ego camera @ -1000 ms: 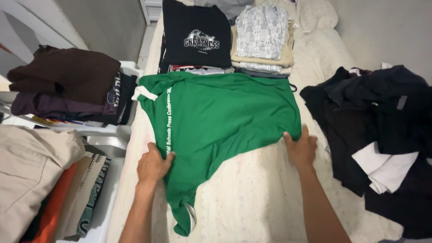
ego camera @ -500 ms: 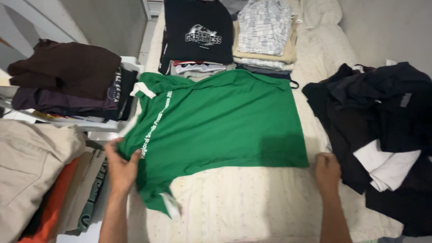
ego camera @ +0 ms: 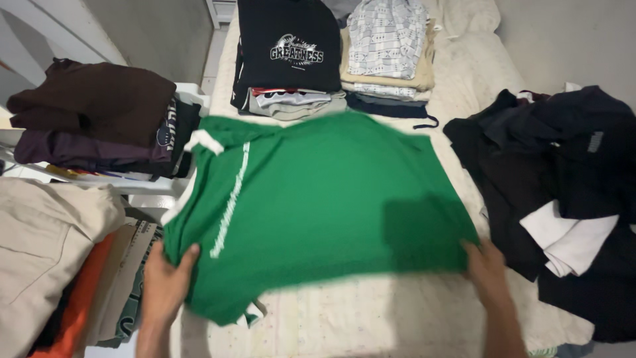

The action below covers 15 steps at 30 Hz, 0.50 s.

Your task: The person folds a variety of clothes, including pants and t-shirts, on a bed and stacks them neatly.

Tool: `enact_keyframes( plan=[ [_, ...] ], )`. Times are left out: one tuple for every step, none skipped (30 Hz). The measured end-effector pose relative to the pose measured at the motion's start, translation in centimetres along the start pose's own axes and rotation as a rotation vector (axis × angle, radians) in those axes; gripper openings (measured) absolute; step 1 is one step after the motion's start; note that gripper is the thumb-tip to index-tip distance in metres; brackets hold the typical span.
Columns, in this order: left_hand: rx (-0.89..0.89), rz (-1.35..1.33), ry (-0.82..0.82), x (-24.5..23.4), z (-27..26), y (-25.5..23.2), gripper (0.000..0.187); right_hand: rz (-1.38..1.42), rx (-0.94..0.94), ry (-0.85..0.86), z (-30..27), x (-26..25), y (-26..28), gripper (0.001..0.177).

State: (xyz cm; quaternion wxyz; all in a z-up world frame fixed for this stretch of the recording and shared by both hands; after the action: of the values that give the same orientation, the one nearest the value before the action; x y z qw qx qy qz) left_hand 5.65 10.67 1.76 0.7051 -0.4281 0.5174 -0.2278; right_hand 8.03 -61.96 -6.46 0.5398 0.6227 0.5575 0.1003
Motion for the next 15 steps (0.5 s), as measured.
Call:
enact_keyframes(
  plan=[
    [-0.019, 0.188, 0.049, -0.9, -0.7, -0.3, 0.048, -0.177, -0.057, -0.08, -0.1, -2.3, -1.5, 0.038],
    [-0.043, 0.328, 0.162, -1.4, -1.5, -0.3, 0.049, -0.353, -0.113, -0.161, -0.2, -4.5, -2.8, 0.039],
    [-0.068, 0.466, 0.275, -1.9, -2.3, -0.2, 0.05, -0.549, -0.078, -0.166, 0.3, -6.2, -4.7, 0.04],
    [-0.14, 0.552, 0.331, -2.4, -2.9, 0.2, 0.051, -0.745, -0.043, -0.171, 0.9, -7.0, -6.0, 0.042],
    [-0.213, 0.638, 0.385, -3.2, -3.7, 0.5, 0.053, -0.782, -0.081, -0.208, 0.9, -7.2, -5.9, 0.046],
    [-0.282, 0.722, 0.433, -3.6, -4.1, 0.7, 0.055, -0.815, -0.124, -0.249, 0.7, -7.4, -5.3, 0.051],
    [-0.126, 0.684, 0.347, -3.2, -3.1, -1.2, 0.05, -0.848, -0.167, -0.289, -0.2, -7.5, -4.2, 0.057],
    [0.028, 0.644, 0.259, -2.6, -2.0, -3.1, 0.044, -0.793, -0.326, -0.354, -1.4, -6.1, -1.7, 0.053],
    [0.179, 0.603, 0.168, -2.0, -1.1, -5.0, 0.039, -0.733, -0.483, -0.42, -2.4, -4.4, 1.4, 0.05],
    [0.27, 0.58, 0.169, -0.3, 0.4, -6.1, 0.045, -0.526, -0.675, -0.324, -2.5, -1.9, 5.1, 0.052],
    [0.361, 0.556, 0.169, 1.7, 2.2, -7.3, 0.052, -0.589, -0.699, -0.331, -1.8, 1.3, 7.6, 0.054],
    [0.461, 0.517, 0.17, 3.9, 3.8, -8.5, 0.06, -0.563, -0.819, -0.32, -1.7, 4.0, 10.6, 0.057],
    [0.552, 0.412, 0.147, 5.8, 5.8, -9.6, 0.068, -0.454, -0.783, -0.223, -0.3, 6.4, 12.7, 0.065],
    [0.529, 0.44, 0.202, 8.1, 8.1, -9.4, 0.079, -0.493, -0.841, -0.245, 0.2, 8.5, 14.8, 0.071],
    [0.504, 0.467, 0.256, 10.2, 10.3, -9.0, 0.089, -0.499, -0.743, -0.229, 2.1, 9.9, 15.8, 0.072]
  ],
)
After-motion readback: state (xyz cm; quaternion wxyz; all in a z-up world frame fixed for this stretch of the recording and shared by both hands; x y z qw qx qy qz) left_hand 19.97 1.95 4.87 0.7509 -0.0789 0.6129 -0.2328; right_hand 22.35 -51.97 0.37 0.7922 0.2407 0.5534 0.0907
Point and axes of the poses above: each hand's wrist, its own z-axis towards the middle knuckle, its own x-axis out of the palm, y = z × x, the point moved 9 cm from there along z, towards the middle knuckle, and after that the axes turned 13 degrees about x, right-handed, at the moved point
